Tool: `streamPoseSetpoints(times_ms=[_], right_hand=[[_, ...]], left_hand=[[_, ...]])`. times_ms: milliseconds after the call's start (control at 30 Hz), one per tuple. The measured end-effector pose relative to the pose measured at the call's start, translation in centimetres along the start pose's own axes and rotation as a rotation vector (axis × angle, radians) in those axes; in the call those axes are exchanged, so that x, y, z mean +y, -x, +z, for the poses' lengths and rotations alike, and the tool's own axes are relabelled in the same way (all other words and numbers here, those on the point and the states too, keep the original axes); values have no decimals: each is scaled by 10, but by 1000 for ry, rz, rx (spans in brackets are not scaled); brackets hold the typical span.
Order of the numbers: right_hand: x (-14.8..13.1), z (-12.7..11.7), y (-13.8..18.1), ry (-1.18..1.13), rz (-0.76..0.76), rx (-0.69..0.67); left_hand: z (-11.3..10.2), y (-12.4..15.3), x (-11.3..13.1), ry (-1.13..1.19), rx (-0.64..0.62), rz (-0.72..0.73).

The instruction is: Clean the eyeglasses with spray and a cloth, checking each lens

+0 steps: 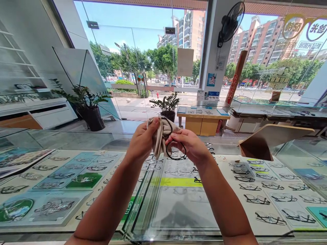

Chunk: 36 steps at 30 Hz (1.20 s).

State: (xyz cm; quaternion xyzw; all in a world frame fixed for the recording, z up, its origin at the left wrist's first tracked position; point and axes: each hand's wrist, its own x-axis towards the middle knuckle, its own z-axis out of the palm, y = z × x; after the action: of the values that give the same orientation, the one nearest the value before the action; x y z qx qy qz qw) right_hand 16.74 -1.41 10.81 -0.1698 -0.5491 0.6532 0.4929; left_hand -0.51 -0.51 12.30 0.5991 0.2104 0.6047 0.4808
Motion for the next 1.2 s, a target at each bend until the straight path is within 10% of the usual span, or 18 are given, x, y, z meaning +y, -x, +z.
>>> streamPoseSetpoints(times_ms=[433, 667, 800, 1200], right_hand=[[-12, -13, 1, -18, -147, 176], [3, 16, 6, 1180, -610, 452], [25, 33, 1, 1785, -597, 518], [39, 12, -16, 1848, -611, 667]], left_hand=[[-13, -16, -2, 255, 281, -133], [-1, -13, -4, 398, 314, -202], [10, -6, -5, 410, 289, -217], [20, 2, -27, 46, 183, -138]])
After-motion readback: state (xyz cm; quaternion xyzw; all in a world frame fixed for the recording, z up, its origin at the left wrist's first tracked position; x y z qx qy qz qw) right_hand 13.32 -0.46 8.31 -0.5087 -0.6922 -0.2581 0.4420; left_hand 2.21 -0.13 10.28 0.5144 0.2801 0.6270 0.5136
